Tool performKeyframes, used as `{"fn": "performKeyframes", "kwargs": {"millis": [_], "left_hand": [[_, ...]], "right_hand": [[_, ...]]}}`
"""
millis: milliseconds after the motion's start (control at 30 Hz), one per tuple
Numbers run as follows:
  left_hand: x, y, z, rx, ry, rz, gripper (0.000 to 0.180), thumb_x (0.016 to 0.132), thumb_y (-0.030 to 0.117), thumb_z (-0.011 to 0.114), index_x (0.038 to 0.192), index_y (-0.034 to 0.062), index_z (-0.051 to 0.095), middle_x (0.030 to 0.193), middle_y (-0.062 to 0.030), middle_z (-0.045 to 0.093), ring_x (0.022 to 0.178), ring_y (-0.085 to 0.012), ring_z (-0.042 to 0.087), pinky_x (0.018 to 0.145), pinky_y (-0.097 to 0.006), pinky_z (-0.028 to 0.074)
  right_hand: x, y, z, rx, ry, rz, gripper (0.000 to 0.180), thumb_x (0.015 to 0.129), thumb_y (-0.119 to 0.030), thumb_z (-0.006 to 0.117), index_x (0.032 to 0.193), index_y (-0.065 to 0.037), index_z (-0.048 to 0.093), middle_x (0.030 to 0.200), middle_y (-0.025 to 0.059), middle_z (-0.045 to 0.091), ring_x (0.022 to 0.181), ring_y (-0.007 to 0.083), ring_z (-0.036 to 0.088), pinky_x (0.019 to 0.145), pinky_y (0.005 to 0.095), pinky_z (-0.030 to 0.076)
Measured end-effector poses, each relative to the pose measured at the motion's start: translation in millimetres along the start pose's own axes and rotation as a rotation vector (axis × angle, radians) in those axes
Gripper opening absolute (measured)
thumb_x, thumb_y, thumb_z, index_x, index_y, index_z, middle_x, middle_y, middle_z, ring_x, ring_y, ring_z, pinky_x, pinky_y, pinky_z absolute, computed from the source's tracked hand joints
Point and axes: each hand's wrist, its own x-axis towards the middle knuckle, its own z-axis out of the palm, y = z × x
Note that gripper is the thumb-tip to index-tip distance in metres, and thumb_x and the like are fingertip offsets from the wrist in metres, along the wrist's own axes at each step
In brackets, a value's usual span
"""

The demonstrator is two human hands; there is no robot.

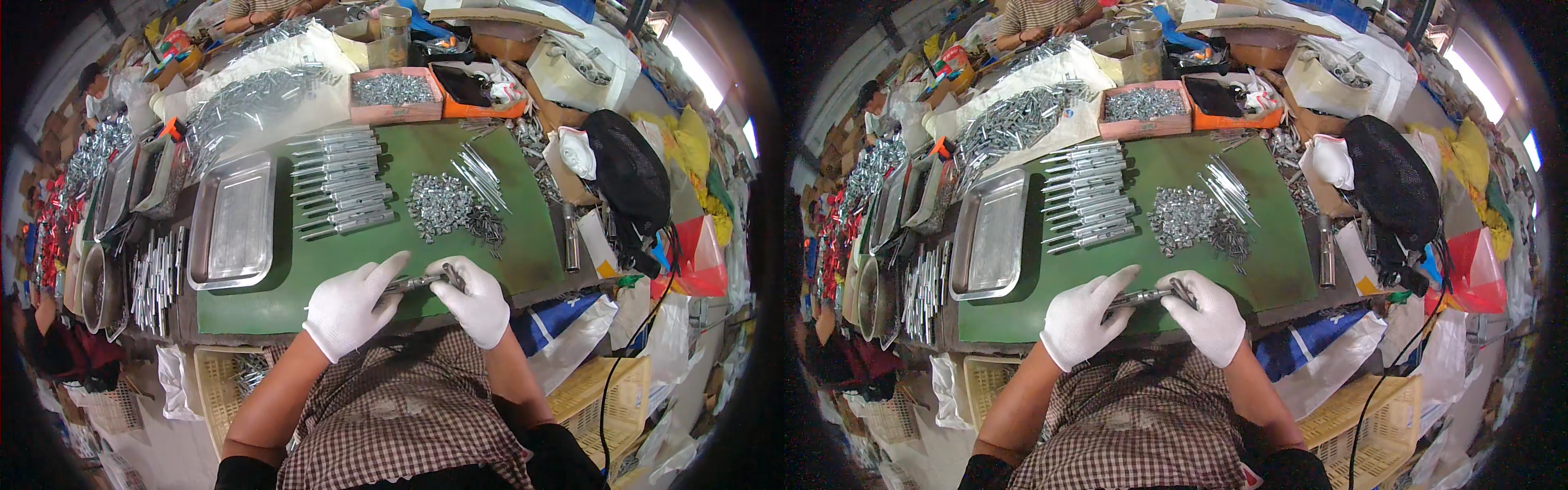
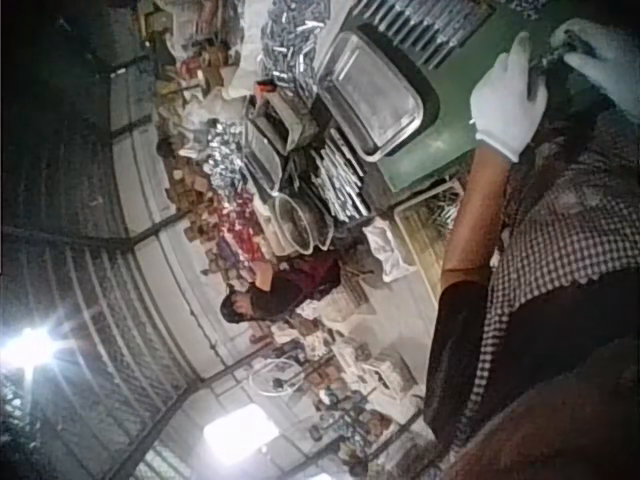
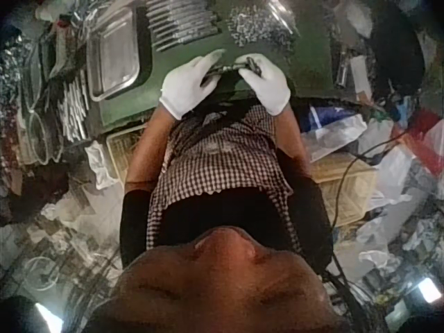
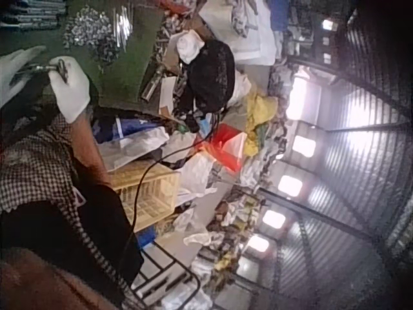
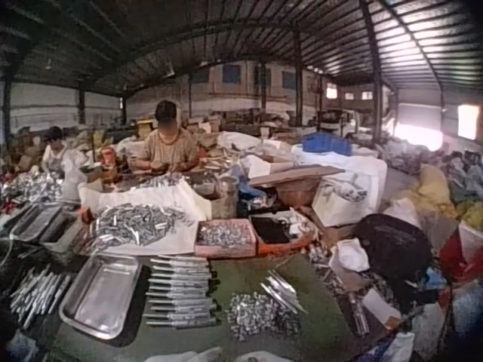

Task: Assembling small metal components by inserting pins into cylinders at a factory workbench.

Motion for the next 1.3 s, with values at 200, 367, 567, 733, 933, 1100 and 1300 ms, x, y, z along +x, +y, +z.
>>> {"fn": "performKeyframes", "kwargs": {"millis": [200, 367, 567, 733, 933, 1100, 1300], "left_hand": [[-2.6, -10.6, 0.2, 0.094, -0.017, 0.006, 0.052, 0.083, 0.016, 0.07, 0.133, 0.0139, 0.058, 0.1, -0.01, 0.07, 0.084, -0.0315, 0.069, 0.071, -0.042, 0.056], [0.6, -10.5, 2.7, 0.347, -0.085, 0.011, 0.033, 0.084, 0.019, 0.07, 0.115, 0.0129, 0.061, 0.088, -0.007, 0.068, 0.079, -0.0278, 0.068, 0.066, -0.041, 0.054], [13.0, 7.1, 0.1, 0.431, -0.032, 0.207, 0.025, 0.082, 0.026, 0.072, 0.1, 0.0117, 0.063, 0.082, -0.0033, 0.065, 0.074, -0.0248, 0.066, 0.065, -0.039, 0.053], [12.2, -14.6, -1.9, 0.219, 0.021, 0.17, 0.021, 0.08, 0.021, 0.075, 0.099, 0.0138, 0.068, 0.093, -0.0061, 0.067, 0.082, -0.0284, 0.066, 0.071, -0.041, 0.053], [14.9, -36.3, 9.3, 0.246, 0.133, 0.06, 0.023, 0.078, 0.019, 0.076, 0.099, 0.0122, 0.069, 0.095, -0.0067, 0.067, 0.091, -0.0312, 0.064, 0.08, -0.045, 0.052], [52.3, -8.8, 22.7, 0.131, 0.178, 0.182, 0.028, 0.077, 0.018, 0.077, 0.104, 0.013, 0.07, 0.096, -0.0064, 0.067, 0.092, -0.0312, 0.064, 0.081, -0.043, 0.052], [91.3, 21.6, 43.3, 0.455, -0.161, 0.051, 0.015, 0.086, 0.021, 0.065, 0.098, 0.0131, 0.071, 0.089, -0.0074, 0.07, 0.089, -0.0279, 0.068, 0.079, -0.042, 0.055]], "right_hand": [[7.3, -1.1, -19.6, -0.202, 0.088, 0.109, 0.018, 0.091, -0.009, 0.066, 0.107, -0.002, 0.069, 0.096, 0.0083, 0.068, 0.089, 0.0152, 0.065, 0.083, 0.0299, 0.052], [13.6, 7.2, -26.5, -0.587, 0.261, -0.246, 0.021, 0.088, -0.011, 0.068, 0.108, -0.006, 0.071, 0.102, 0.014, 0.069, 0.09, 0.0299, 0.068, 0.08, 0.0372, 0.054], [12.5, 5.8, -3.9, -0.5, -0.008, -0.34, 0.028, 0.093, -0.02, 0.062, 0.117, -0.007, 0.069, 0.105, 0.0171, 0.069, 0.096, 0.0331, 0.067, 0.085, 0.0404, 0.053], [8.6, 5.1, -10.8, -0.663, -0.109, -0.218, 0.028, 0.094, -0.02, 0.06, 0.118, -0.007, 0.068, 0.109, 0.017, 0.07, 0.101, 0.0329, 0.068, 0.086, 0.0399, 0.053], [-6.8, -15.5, -36.2, -0.352, 0.197, -0.074, 0.017, 0.092, -0.009, 0.061, 0.107, -0.003, 0.066, 0.09, 0.012, 0.072, 0.083, 0.0203, 0.071, 0.077, 0.0318, 0.055], [-19.2, -40.5, -59.9, -0.455, 0.423, -0.158, 0.01, 0.081, -0.002, 0.065, 0.091, -0.004, 0.066, 0.073, 0.0089, 0.065, 0.065, 0.0166, 0.064, 0.064, 0.0309, 0.051], [-7.8, -26.5, -49.0, -0.823, 0.257, -0.245, 0.016, 0.076, -0.017, 0.068, 0.088, -0.007, 0.065, 0.079, 0.0155, 0.066, 0.074, 0.0363, 0.066, 0.067, 0.0452, 0.052]]}}
